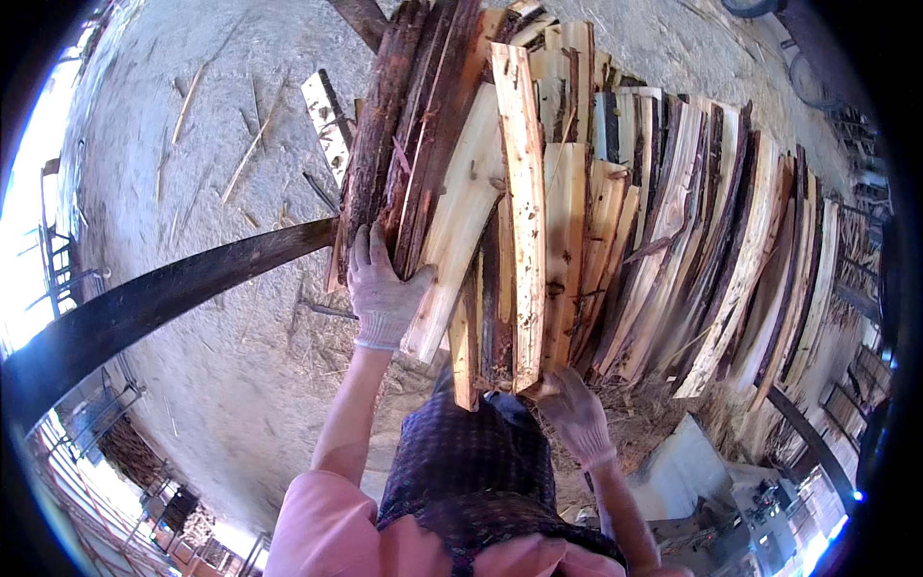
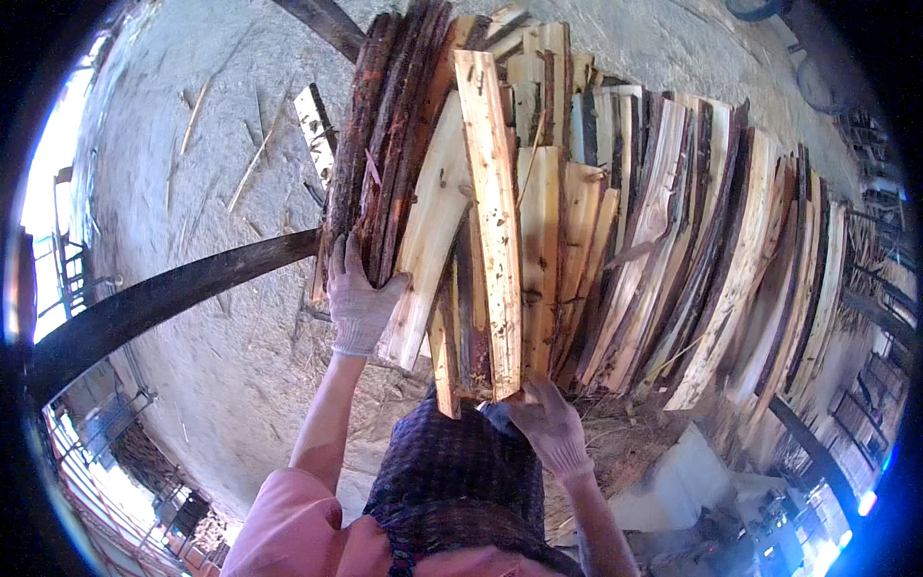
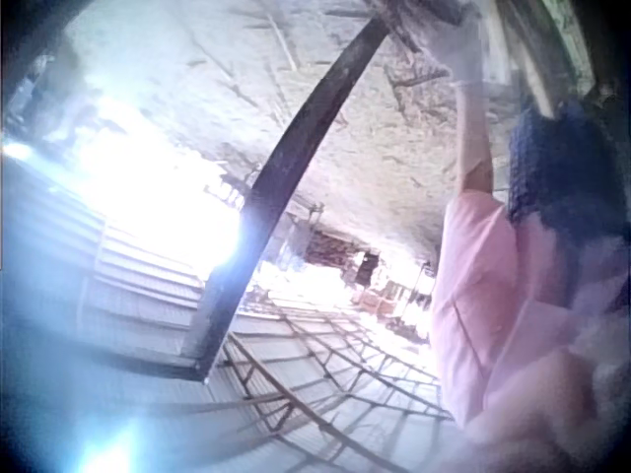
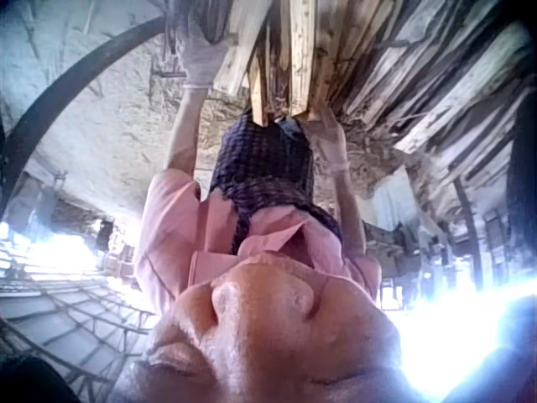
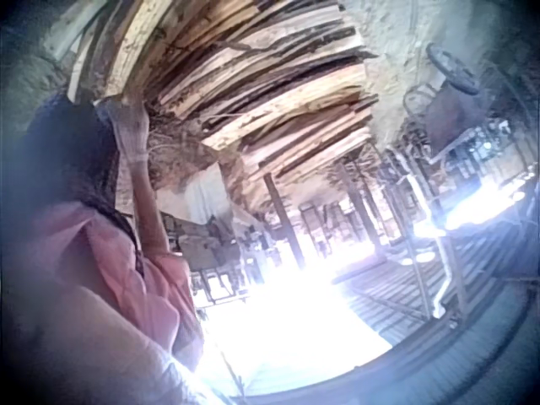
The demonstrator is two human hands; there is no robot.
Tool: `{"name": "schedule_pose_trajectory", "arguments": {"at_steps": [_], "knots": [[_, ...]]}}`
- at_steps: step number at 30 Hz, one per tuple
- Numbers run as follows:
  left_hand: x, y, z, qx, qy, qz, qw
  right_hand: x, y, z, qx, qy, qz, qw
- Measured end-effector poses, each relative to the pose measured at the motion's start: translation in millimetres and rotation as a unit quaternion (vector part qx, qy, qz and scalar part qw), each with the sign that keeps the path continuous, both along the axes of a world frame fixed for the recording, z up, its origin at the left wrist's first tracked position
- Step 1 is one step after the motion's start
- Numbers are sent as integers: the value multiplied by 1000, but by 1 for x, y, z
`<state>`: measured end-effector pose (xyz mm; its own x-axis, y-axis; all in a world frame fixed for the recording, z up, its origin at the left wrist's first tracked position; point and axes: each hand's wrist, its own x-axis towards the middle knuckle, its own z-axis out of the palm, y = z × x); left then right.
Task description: The person repeatedly picks up wooden planks from a metal rack and places them onto a conveyor belt. The planks are fed into a processing machine as part of a continuous workflow in a wood processing facility.
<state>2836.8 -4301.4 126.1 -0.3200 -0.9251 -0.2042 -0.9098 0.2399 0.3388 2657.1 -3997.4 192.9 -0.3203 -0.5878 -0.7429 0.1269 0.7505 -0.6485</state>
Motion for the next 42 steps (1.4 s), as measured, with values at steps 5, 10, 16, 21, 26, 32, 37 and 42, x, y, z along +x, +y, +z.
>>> {"name": "schedule_pose_trajectory", "arguments": {"at_steps": [5,10,16,21,26,32,37,42], "knots": [[-11,15,-14,-4,-62,36,997,-10,-209,-29,-119,131,167,970],[-14,9,-7,0,-91,19,996,14,-337,-36,16,135,132,982],[-27,9,2,16,-173,2,985,51,-344,-36,30,274,67,959],[-63,31,54,36,-138,1,990,20,-332,-32,10,196,41,980],[-79,80,130,30,156,-93,983,-73,-276,29,20,110,103,988],[-106,18,126,385,418,221,793,-104,-177,38,4,-17,133,991],[-133,70,83,425,347,264,794,-62,-96,28,-41,46,120,991],[-109,102,88,437,422,223,763,-48,-40,4,-63,-80,0,995]]}}
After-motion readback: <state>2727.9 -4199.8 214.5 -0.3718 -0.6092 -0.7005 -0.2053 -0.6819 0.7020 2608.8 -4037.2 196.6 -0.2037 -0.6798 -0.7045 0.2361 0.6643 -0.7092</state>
